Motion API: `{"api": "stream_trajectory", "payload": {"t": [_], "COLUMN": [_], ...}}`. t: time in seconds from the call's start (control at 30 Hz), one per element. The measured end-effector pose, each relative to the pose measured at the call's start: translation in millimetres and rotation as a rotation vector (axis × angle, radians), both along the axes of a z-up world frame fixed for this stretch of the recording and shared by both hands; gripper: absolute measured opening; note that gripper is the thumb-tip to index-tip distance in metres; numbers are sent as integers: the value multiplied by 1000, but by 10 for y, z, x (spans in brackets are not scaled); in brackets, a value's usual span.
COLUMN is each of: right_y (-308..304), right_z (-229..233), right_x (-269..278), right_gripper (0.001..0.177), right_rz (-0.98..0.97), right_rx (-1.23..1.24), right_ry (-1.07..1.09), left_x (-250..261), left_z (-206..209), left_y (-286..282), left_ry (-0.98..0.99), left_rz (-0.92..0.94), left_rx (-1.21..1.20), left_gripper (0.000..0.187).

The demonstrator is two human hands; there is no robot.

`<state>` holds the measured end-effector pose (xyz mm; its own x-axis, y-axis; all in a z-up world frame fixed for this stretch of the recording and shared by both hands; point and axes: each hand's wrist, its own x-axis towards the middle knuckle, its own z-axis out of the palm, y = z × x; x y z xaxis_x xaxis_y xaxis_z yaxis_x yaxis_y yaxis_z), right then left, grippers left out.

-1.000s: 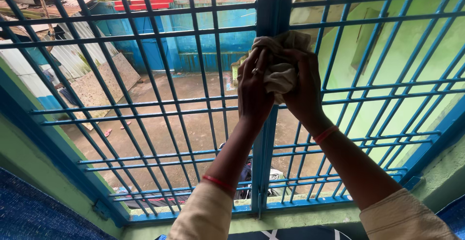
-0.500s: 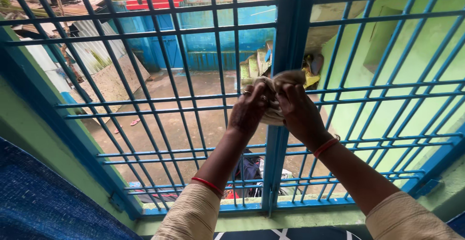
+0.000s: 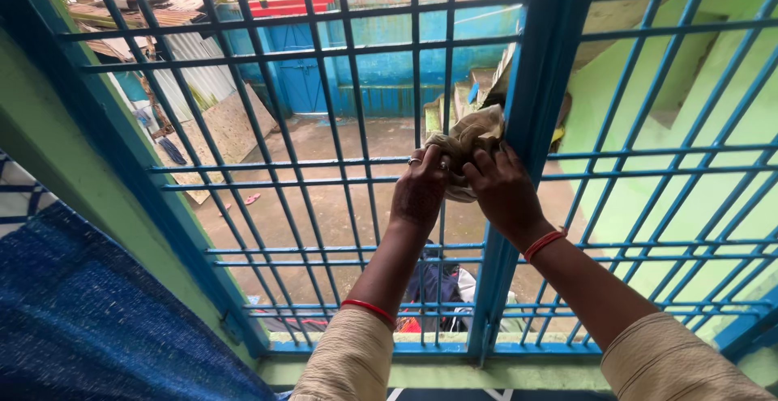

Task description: The person wipes a blue metal window grille with a cloth. They move the cloth along the horizontal and vertical bars, cleaning different sections of the grille.

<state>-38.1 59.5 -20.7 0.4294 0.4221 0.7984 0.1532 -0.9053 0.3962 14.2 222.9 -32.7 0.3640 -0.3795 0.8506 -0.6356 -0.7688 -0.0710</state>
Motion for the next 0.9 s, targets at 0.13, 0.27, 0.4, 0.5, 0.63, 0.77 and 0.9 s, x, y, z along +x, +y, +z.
{"api": "stream_trajectory", "payload": {"t": [0.13,0.27,0.4,0.5,0.63,0.77,0.9], "right_y": [108,333,585,722,827,844,890], "right_z": [-148,-67,268,396,200,19,64], "right_x": [-78,-153,-87,52,171,172,229], "right_gripper": [22,31,46,48,24,16,23], "right_rz": [88,217,213,191,209,142,160], "right_rx": [71,114,75,75,4,30,58], "right_ry": [207,129,-34,20,24,78,200], "left_x": [-130,-203,-11,197,377,361,321], "left_z": [-22,25,268,270,46,-32,-7], "left_y": [142,417,630,722,743,788,937], "left_ry": [73,40,-235,-206,-84,-89,-123], "left_rz": [-71,46,231,267,217,135,175], "left_rx": [38,86,65,83,149,64,107], "left_gripper": [12,37,44,45,36,17,16]}}
